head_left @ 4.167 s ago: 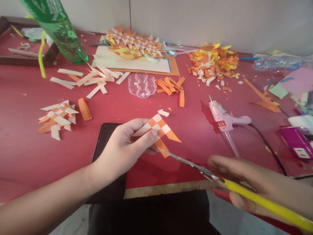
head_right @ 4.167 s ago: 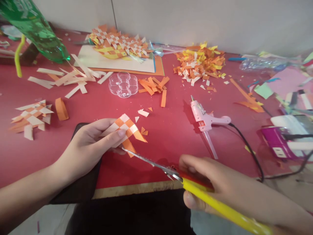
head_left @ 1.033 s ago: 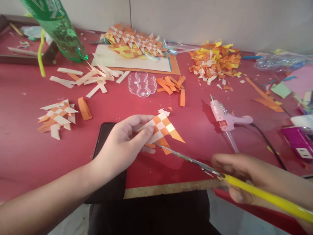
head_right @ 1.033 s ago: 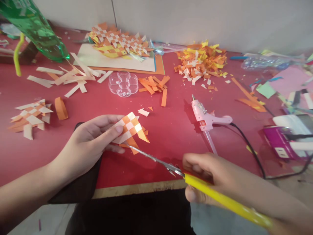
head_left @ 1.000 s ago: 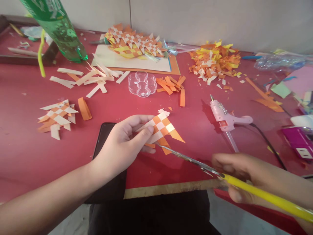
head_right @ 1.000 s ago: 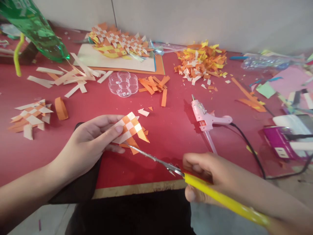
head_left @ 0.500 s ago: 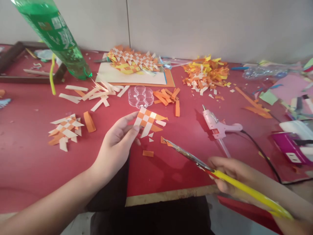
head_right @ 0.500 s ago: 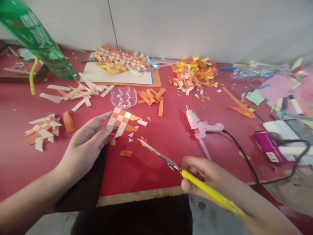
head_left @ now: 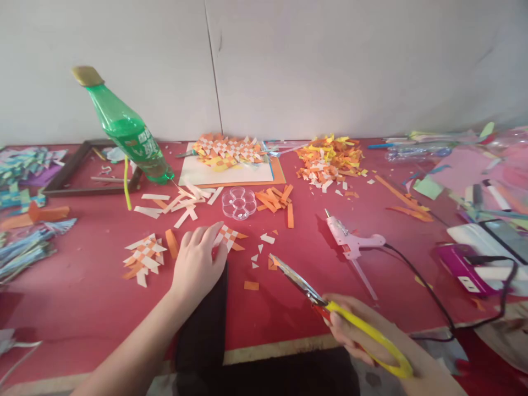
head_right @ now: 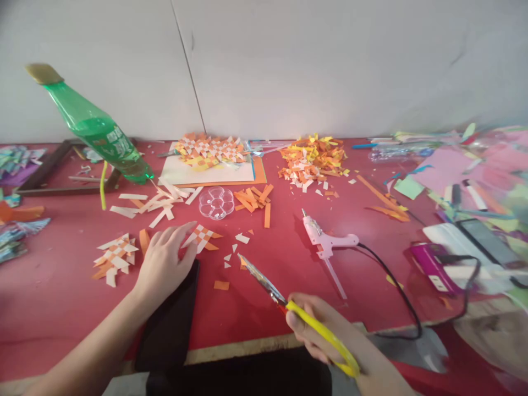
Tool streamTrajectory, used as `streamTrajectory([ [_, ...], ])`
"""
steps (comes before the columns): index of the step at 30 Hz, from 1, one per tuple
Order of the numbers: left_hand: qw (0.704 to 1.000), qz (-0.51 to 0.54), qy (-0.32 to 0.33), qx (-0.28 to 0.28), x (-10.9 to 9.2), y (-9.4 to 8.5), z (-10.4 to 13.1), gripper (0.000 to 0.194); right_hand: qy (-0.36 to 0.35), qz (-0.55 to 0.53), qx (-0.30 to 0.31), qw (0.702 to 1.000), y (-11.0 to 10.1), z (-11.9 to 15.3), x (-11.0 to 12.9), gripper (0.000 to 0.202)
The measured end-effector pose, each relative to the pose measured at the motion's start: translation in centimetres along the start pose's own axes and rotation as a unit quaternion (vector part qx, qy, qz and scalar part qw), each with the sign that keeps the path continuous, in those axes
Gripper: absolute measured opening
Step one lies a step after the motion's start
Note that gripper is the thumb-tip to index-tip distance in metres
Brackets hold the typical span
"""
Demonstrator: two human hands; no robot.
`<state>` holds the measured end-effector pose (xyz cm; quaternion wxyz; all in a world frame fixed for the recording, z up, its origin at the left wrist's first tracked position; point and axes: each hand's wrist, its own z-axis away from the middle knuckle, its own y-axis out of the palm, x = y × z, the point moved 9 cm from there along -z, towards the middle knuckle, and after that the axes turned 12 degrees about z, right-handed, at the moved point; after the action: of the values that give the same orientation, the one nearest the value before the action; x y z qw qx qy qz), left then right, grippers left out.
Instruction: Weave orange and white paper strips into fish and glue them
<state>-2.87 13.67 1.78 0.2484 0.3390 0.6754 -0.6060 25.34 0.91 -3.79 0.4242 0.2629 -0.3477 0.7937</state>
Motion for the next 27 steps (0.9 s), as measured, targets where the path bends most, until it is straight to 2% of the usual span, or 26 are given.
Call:
streamTrajectory([
  [3,0.999,-0.020,0.043,-0.025,-1.6,-1.0,0.4,0.034,0.033,-0.041,0.023,0.998,0.9,0.3,0.2,0.055],
  [4,0.998,-0.003,0.054,-0.007,-2.2,-0.9,0.6,0.034,0.043,-0.055,0.023,0.997,1.1,0.5,0.3,0.055],
  [6,0.990,0.103,0.033,0.089,-2.8,0.6,1.1,0.041,0.046,-0.066,0.023,0.996,1.5,1.0,0.9,0.056],
  [7,0.971,0.184,-0.005,0.152,-2.9,1.8,1.5,0.047,0.043,-0.065,0.025,0.997,1.6,1.3,1.4,0.058],
  [9,0.906,0.327,-0.101,0.249,-3.1,4.2,2.6,0.058,0.029,-0.049,0.041,0.998,1.8,1.8,2.5,0.061],
  [10,0.883,0.361,-0.136,0.267,-3.2,4.9,3.0,0.057,0.022,-0.037,0.049,0.998,1.9,1.9,2.9,0.061],
  [12,0.867,0.381,-0.169,0.273,-3.4,5.5,3.3,0.045,0.015,-0.024,0.072,0.997,2.1,1.7,3.2,0.061],
  [15,0.871,0.376,-0.181,0.261,-3.4,5.5,3.2,0.027,-0.007,-0.021,0.139,0.990,3.0,1.0,2.8,0.061],
  [17,0.874,0.368,-0.179,0.263,-3.5,5.2,2.9,0.022,-0.031,-0.013,0.193,0.981,3.8,0.6,2.5,0.059],
  [19,0.877,0.357,-0.171,0.274,-3.5,5.0,2.6,0.019,-0.057,-0.003,0.215,0.975,3.9,0.3,2.6,0.054],
  [24,0.898,0.295,-0.127,0.302,-4.2,4.6,1.7,0.013,-0.079,0.021,0.198,0.977,3.1,0.4,3.9,0.051],
  [27,0.927,0.234,-0.087,0.280,-4.1,3.8,0.6,0.015,-0.053,0.031,0.156,0.986,2.0,0.4,3.1,0.055],
])
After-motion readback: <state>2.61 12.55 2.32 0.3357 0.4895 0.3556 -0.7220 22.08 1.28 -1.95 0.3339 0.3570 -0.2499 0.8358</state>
